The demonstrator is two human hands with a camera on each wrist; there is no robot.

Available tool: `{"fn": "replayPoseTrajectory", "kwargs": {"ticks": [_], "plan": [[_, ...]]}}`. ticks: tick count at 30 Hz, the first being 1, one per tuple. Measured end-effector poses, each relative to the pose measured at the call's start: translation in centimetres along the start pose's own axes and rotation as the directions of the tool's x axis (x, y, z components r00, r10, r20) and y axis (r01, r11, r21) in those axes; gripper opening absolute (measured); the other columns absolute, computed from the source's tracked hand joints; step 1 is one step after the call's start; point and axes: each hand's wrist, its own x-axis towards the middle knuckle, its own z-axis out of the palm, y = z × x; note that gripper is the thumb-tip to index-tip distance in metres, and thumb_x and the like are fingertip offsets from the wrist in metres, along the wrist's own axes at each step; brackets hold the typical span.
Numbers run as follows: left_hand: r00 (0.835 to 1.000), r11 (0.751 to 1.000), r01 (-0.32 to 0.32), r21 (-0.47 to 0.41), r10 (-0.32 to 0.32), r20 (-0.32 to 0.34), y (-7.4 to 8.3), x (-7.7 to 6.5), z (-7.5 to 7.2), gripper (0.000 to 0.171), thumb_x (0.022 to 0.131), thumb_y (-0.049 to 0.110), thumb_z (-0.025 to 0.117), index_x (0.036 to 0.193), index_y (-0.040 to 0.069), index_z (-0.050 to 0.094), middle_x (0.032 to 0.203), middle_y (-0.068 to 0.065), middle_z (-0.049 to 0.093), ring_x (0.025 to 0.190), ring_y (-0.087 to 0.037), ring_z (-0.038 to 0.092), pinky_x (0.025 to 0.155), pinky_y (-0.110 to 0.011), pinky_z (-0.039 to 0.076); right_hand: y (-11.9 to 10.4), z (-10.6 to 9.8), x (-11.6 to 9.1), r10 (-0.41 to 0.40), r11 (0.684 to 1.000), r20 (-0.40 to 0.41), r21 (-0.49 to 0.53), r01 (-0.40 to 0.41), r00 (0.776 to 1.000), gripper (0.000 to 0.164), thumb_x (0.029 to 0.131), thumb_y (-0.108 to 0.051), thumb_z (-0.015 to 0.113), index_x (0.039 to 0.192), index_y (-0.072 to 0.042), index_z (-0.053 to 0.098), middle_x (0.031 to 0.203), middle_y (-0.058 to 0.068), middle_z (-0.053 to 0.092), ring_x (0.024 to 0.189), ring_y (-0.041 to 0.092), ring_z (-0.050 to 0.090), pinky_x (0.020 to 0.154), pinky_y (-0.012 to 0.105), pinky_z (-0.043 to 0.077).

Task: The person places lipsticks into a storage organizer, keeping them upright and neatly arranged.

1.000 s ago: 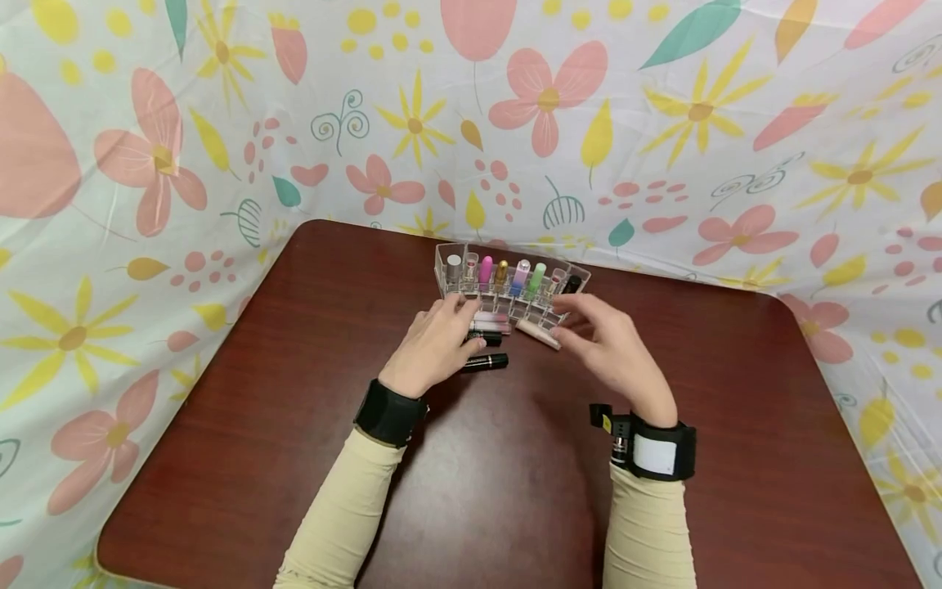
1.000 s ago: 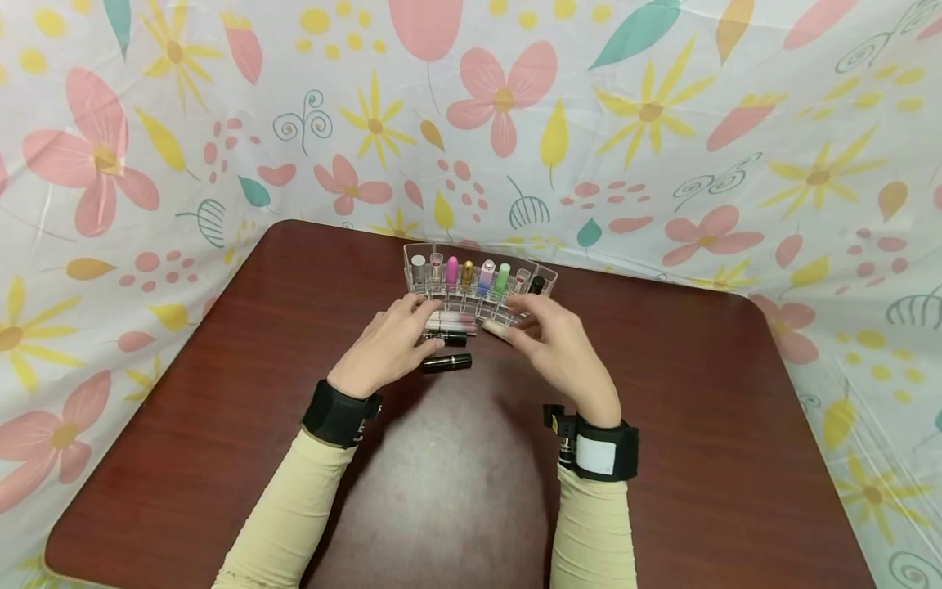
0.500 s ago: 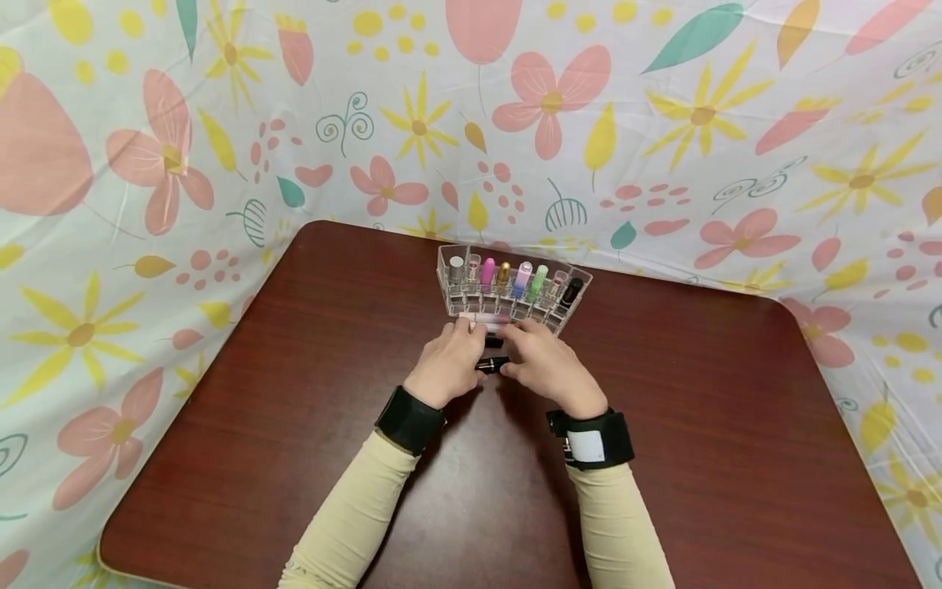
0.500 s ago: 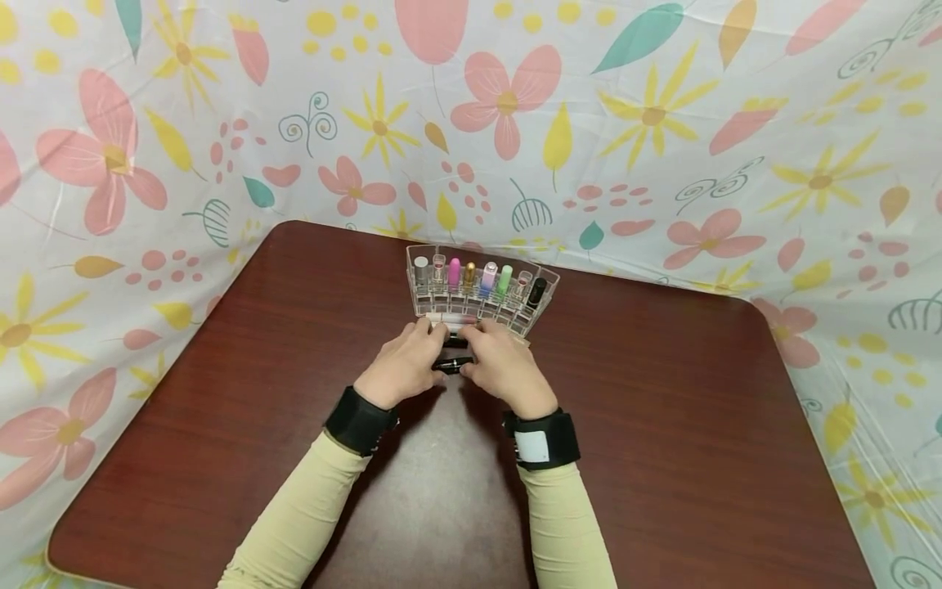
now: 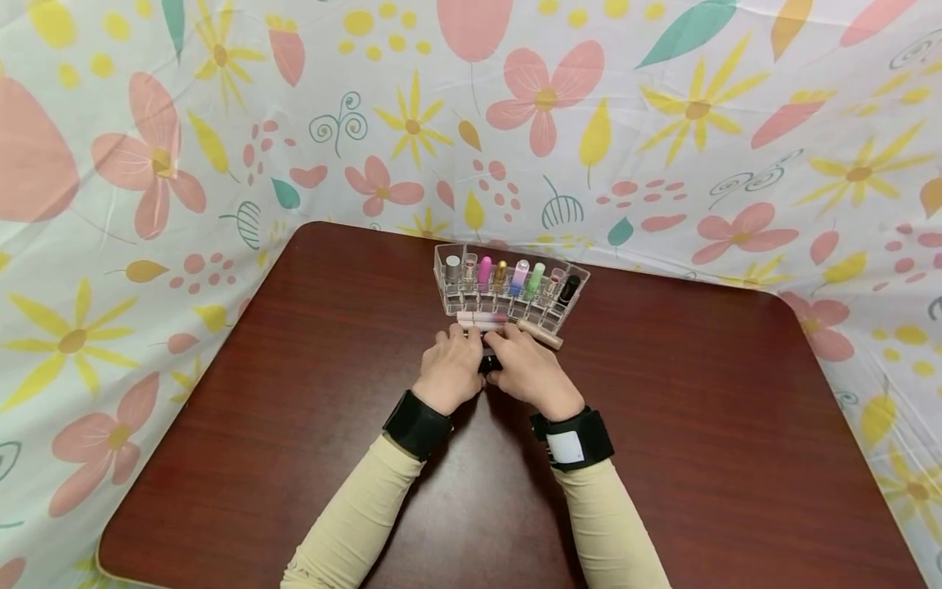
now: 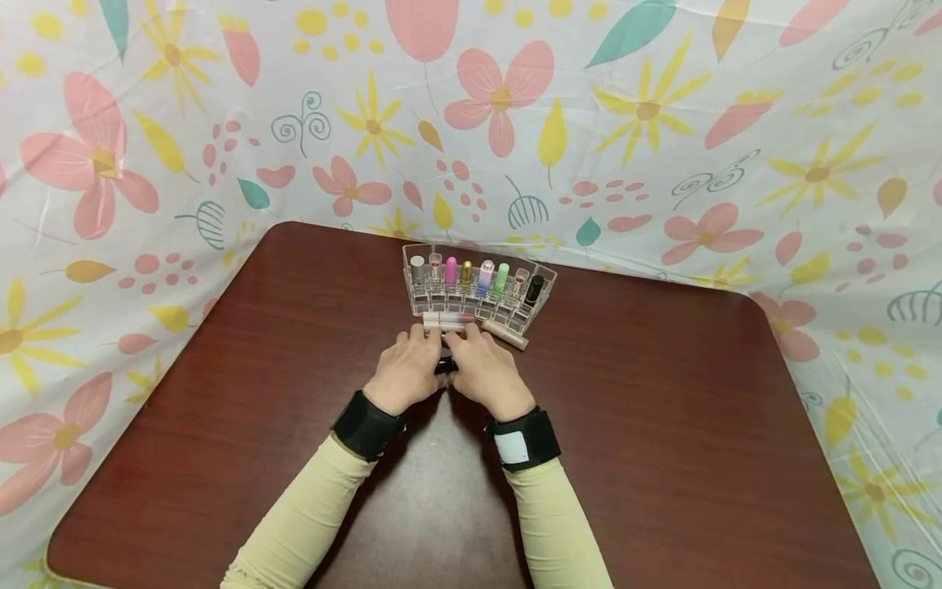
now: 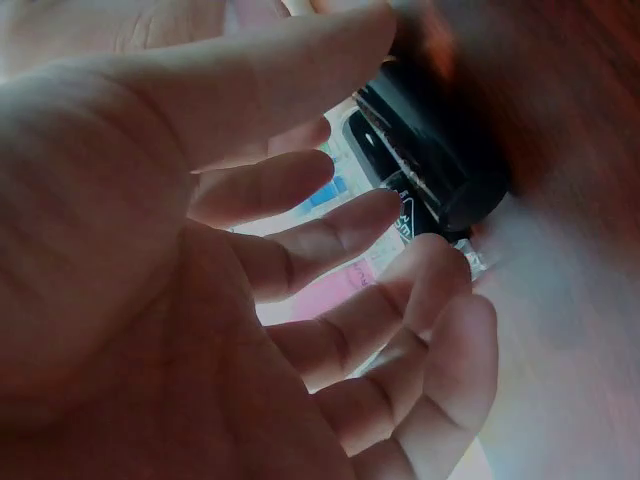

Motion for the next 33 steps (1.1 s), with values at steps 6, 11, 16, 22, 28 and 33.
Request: {"fn": "replayPoseTrajectory", "kwargs": {"ticks": [6,11,16,22,28,33], "plan": [[1.0,0.999,0.018,0.026,-0.019,0.022,0.2,0.0,0.0,0.052,0.089,0.025,0.077,0.133,0.008,0.054,0.121,-0.019,0.057,0.104,-0.035,0.058,0.069,-0.045,0.057,0.0,0.1,0.1,0.027,0.999,-0.003,-0.033,-0.027,1.0,0.043,0.087,-0.013,0.078,0.127,-0.012,0.063,0.122,0.014,0.059,0.099,0.031,0.063,0.074,0.048,0.054],[0.998,0.999,0.017,0.048,-0.02,0.066,0.2,0.3,0.4,0.049,0.093,0.022,0.072,0.137,0.009,0.055,0.125,-0.019,0.056,0.108,-0.034,0.058,0.073,-0.045,0.057,0.2,1.2,0.8,0.022,0.998,-0.027,-0.051,-0.023,0.999,0.033,0.089,-0.005,0.069,0.122,-0.012,0.066,0.116,0.014,0.061,0.088,0.029,0.063,0.063,0.043,0.051],[0.994,0.998,0.022,0.058,-0.029,0.109,0.2,0.7,0.9,0.05,0.093,0.022,0.071,0.139,0.009,0.055,0.124,-0.016,0.058,0.108,-0.033,0.06,0.08,-0.047,0.058,0.4,2.1,1.3,0.023,0.998,0.003,-0.054,-0.023,1.0,0.028,0.09,-0.005,0.068,0.118,-0.009,0.066,0.106,0.013,0.063,0.087,0.029,0.064,0.063,0.043,0.051],[0.99,1.0,-0.003,0.029,-0.001,0.142,0.0,0.9,1.1,0.053,0.092,0.021,0.074,0.14,0.008,0.055,0.128,-0.016,0.059,0.112,-0.033,0.059,0.085,-0.047,0.058,0.4,2.2,1.2,0.042,0.999,0.034,-0.03,-0.041,0.999,0.029,0.09,-0.005,0.069,0.119,-0.008,0.065,0.108,0.014,0.062,0.088,0.03,0.063,0.064,0.042,0.051],[0.989,0.997,-0.062,-0.042,0.067,0.133,-0.6,0.9,1.0,0.042,0.092,0.014,0.072,0.132,0.005,0.06,0.124,-0.017,0.062,0.108,-0.036,0.06,0.083,-0.048,0.058,0.6,2.3,1.2,0.042,0.999,0.037,-0.007,-0.041,0.998,0.031,0.088,-0.002,0.07,0.117,-0.007,0.065,0.109,0.015,0.061,0.088,0.031,0.063,0.066,0.042,0.051],[0.989,0.992,-0.106,-0.066,0.112,0.092,-1.0,0.9,0.7,0.032,0.09,0.015,0.076,0.12,0.006,0.066,0.118,-0.016,0.066,0.107,-0.036,0.064,0.081,-0.05,0.059,0.8,2.3,1.2,0.014,1.0,0.021,0.005,-0.014,1.0,0.029,0.085,-0.002,0.072,0.113,-0.005,0.065,0.106,0.015,0.062,0.084,0.03,0.063,0.067,0.042,0.052]]}}
